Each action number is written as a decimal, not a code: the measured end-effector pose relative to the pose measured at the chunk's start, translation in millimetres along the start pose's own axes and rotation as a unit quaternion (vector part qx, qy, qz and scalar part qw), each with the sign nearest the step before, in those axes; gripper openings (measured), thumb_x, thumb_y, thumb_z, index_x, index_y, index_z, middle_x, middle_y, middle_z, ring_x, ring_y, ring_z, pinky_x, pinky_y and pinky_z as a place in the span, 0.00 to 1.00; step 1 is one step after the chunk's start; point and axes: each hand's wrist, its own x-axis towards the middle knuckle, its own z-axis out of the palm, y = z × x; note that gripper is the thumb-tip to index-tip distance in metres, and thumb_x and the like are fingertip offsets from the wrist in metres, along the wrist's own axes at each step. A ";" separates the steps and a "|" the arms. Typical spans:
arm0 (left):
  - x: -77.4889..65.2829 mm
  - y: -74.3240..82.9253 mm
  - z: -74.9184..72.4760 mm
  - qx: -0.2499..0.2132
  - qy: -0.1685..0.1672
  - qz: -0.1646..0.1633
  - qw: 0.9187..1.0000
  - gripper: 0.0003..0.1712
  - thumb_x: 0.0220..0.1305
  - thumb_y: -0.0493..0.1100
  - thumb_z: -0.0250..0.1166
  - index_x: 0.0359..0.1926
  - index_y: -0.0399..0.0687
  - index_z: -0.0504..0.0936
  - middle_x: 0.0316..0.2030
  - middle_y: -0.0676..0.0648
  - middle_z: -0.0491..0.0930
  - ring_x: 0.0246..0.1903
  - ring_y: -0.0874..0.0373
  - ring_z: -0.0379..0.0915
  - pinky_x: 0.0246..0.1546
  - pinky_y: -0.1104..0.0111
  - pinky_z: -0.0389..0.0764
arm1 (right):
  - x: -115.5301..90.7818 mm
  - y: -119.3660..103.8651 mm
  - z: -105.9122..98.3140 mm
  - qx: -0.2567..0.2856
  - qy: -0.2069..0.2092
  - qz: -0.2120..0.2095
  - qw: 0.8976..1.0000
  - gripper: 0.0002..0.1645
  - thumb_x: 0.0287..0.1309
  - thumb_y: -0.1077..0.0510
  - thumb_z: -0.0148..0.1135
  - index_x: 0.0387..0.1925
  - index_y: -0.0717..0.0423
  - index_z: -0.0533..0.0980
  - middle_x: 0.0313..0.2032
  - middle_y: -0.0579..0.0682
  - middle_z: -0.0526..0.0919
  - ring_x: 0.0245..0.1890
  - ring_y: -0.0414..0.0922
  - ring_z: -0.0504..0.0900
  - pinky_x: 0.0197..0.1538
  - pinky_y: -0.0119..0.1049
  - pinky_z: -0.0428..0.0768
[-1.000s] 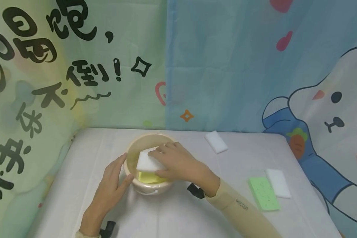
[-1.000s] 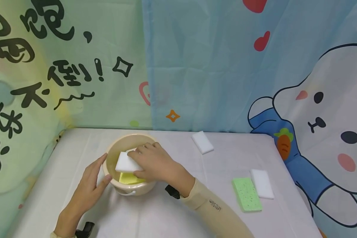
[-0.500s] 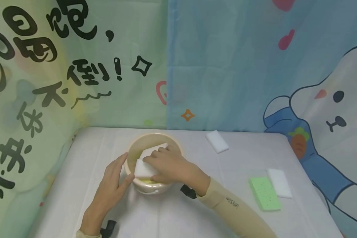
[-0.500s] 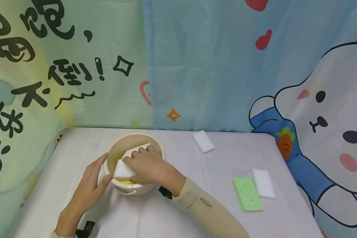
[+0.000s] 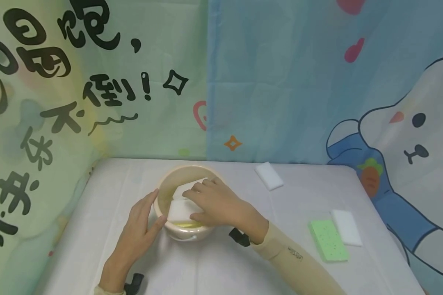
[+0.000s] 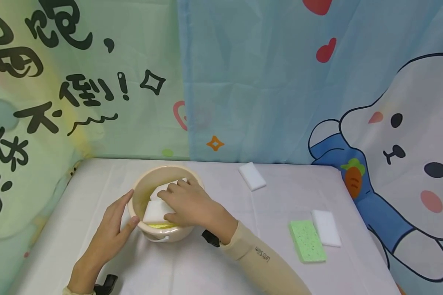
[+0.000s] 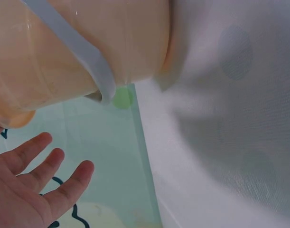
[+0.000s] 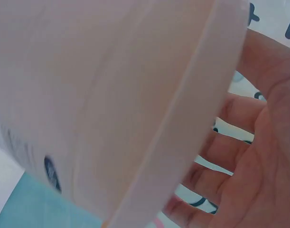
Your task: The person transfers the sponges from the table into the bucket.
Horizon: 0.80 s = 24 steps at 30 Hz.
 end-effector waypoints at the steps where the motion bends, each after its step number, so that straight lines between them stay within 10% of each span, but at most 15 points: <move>1: 0.0 -0.1 0.0 0.001 0.001 0.001 1.000 0.41 0.71 0.46 0.63 0.79 0.54 0.54 0.73 0.43 0.61 0.71 0.41 0.54 0.65 0.41 0.61 | -1.4 1.8 -1.3 0.005 0.005 0.003 1.000 0.30 0.59 0.42 0.70 0.61 0.46 0.77 0.53 0.44 0.81 0.52 0.48 0.77 0.56 0.47 0.73; 24: 0.7 -0.3 0.6 -0.003 0.008 0.000 1.000 0.41 0.71 0.48 0.63 0.79 0.54 0.54 0.73 0.44 0.61 0.71 0.42 0.55 0.67 0.43 0.60 | -41.5 78.9 1.6 0.103 0.127 0.127 0.978 0.23 0.65 0.50 0.65 0.58 0.57 0.79 0.52 0.53 0.82 0.53 0.54 0.79 0.53 0.57 0.75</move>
